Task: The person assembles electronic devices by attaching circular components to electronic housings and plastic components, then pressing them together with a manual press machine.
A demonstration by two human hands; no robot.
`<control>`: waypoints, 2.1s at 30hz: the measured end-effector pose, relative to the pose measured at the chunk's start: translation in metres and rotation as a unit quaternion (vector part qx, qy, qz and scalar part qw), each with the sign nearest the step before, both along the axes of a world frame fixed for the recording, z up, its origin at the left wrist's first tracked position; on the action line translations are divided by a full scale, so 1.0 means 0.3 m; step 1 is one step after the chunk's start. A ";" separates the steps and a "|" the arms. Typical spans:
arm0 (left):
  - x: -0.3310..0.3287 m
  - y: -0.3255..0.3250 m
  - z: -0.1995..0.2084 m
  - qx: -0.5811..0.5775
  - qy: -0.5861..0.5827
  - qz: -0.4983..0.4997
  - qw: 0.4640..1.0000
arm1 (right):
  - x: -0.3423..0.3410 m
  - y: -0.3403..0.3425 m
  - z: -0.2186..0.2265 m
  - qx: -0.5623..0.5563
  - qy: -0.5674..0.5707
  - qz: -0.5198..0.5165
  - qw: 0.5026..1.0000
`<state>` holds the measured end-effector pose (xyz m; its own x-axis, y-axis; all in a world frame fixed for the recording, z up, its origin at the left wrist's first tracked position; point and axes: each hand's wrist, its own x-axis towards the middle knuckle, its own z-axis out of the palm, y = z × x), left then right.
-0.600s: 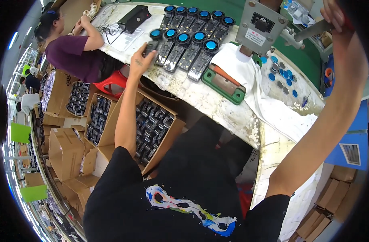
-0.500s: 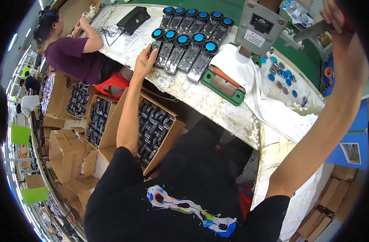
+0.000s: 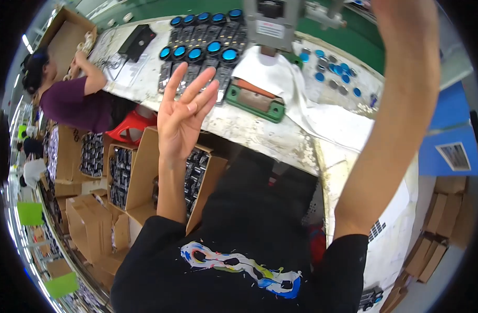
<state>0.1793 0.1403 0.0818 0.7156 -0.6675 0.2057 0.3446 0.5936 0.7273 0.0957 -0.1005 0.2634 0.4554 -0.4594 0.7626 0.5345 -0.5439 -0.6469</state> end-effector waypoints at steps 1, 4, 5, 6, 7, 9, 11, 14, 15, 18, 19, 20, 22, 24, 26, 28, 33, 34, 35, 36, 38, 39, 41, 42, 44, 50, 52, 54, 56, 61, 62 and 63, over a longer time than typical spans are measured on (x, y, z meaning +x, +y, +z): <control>-0.032 -0.019 0.008 -0.004 0.009 -0.024 1.000 | -0.002 0.011 0.008 0.013 -0.003 0.008 1.000; -0.152 -0.161 -0.034 0.024 0.011 -0.107 0.994 | -0.016 -0.060 0.021 -0.024 -0.010 0.025 0.999; -0.188 -0.179 -0.065 0.071 -0.060 -0.101 0.991 | 0.018 -0.058 0.006 -0.035 -0.024 0.073 0.996; -0.227 -0.203 -0.107 0.085 -0.097 -0.106 0.986 | 0.053 -0.042 -0.018 -0.033 -0.030 0.079 0.996; -0.300 -0.282 -0.134 0.077 -0.128 -0.141 0.979 | 0.008 -0.065 -0.012 -0.047 -0.022 0.055 0.997; -0.396 -0.381 -0.148 0.156 -0.267 -0.154 0.939 | -0.132 -0.068 -0.025 -0.160 0.076 0.010 0.984; -0.436 -0.466 -0.197 0.169 -0.534 -0.107 0.821 | -0.227 -0.071 -0.119 -0.068 0.102 -0.061 0.991; -0.560 -0.601 -0.214 0.180 -0.636 -0.101 0.743 | -0.495 -0.183 -0.340 -0.066 0.212 -0.315 0.923; -0.587 -0.640 -0.225 0.187 -0.664 -0.106 0.717 | -0.570 -0.218 -0.442 -0.064 0.201 -0.338 0.917; -0.598 -0.693 -0.288 0.195 -0.682 -0.087 0.699 | -0.739 -0.191 -0.718 -0.026 0.334 -0.355 0.873; -0.597 -0.701 -0.317 0.201 -0.684 -0.096 0.694 | -0.779 -0.172 -0.784 -0.025 0.386 -0.340 0.857; -0.604 -0.701 -0.320 0.195 -0.688 -0.108 0.690 | -0.814 -0.167 -0.861 -0.080 0.406 -0.339 0.845; -0.596 -0.681 -0.316 0.212 -0.720 -0.095 0.653 | -0.824 -0.134 -0.920 -0.153 0.448 -0.362 0.803; -0.578 -0.646 -0.304 0.221 -0.738 -0.096 0.630 | -0.817 -0.126 -0.905 -0.141 0.449 -0.362 0.805; -0.562 -0.610 -0.290 0.245 -0.756 -0.111 0.596 | -0.826 -0.132 -0.896 -0.133 0.454 -0.375 0.797; -0.542 -0.569 -0.273 0.261 -0.782 -0.122 0.553 | -0.868 -0.124 -0.884 -0.121 0.470 -0.368 0.793; -0.457 -0.443 -0.235 0.253 -0.844 -0.129 0.455 | -0.787 -0.141 -0.974 -0.116 0.448 -0.381 0.801; -0.449 -0.429 -0.225 0.243 -0.862 -0.124 0.427 | -0.777 -0.151 -0.977 -0.120 0.446 -0.368 0.807; -0.455 -0.416 -0.212 0.240 -0.870 -0.131 0.410 | -0.787 -0.160 -0.982 -0.115 0.441 -0.344 0.821; -0.473 -0.398 -0.195 0.255 -0.868 -0.156 0.396 | -0.814 -0.142 -0.943 -0.096 0.458 -0.343 0.815; -0.503 -0.374 -0.171 0.269 -0.848 -0.181 0.419 | -0.894 -0.098 -0.904 -0.097 0.426 -0.398 0.807; -0.506 -0.357 -0.167 0.258 -0.850 -0.188 0.419 | -0.988 -0.069 -0.877 -0.079 0.395 -0.479 0.780; -0.509 -0.329 -0.149 0.236 -0.801 -0.240 0.494 | -1.240 0.015 -0.822 0.039 0.321 -0.646 0.691; -0.564 -0.323 -0.132 0.232 -0.745 -0.240 0.578 | -1.419 0.087 -0.729 0.126 0.303 -0.688 0.647; -0.600 -0.300 -0.134 0.210 -0.719 -0.245 0.615 | -1.760 0.257 -0.798 0.066 0.369 -0.843 0.385; -0.724 -0.276 -0.191 0.182 -0.647 -0.293 0.680 | -2.175 0.573 -0.965 0.292 0.461 -0.806 0.229; -0.753 -0.282 -0.193 0.152 -0.643 -0.300 0.688 | -2.211 0.561 -0.979 0.301 0.455 -0.796 0.261; -0.767 -0.302 -0.196 0.128 -0.645 -0.300 0.691 | -2.188 0.512 -0.968 0.322 0.463 -0.785 0.258; -0.798 -0.325 -0.201 0.101 -0.643 -0.293 0.700 | -2.186 0.481 -0.979 0.339 0.474 -0.777 0.238; -0.956 -0.406 -0.197 0.002 -0.594 -0.360 0.719 | -2.013 0.423 -0.983 0.273 0.489 -0.769 0.309; -1.003 -0.428 -0.198 -0.012 -0.584 -0.374 0.720 | -1.956 0.403 -0.984 0.264 0.488 -0.764 0.329; -1.050 -0.456 -0.205 -0.014 -0.581 -0.378 0.721 | -1.890 0.381 -0.988 0.253 0.484 -0.761 0.350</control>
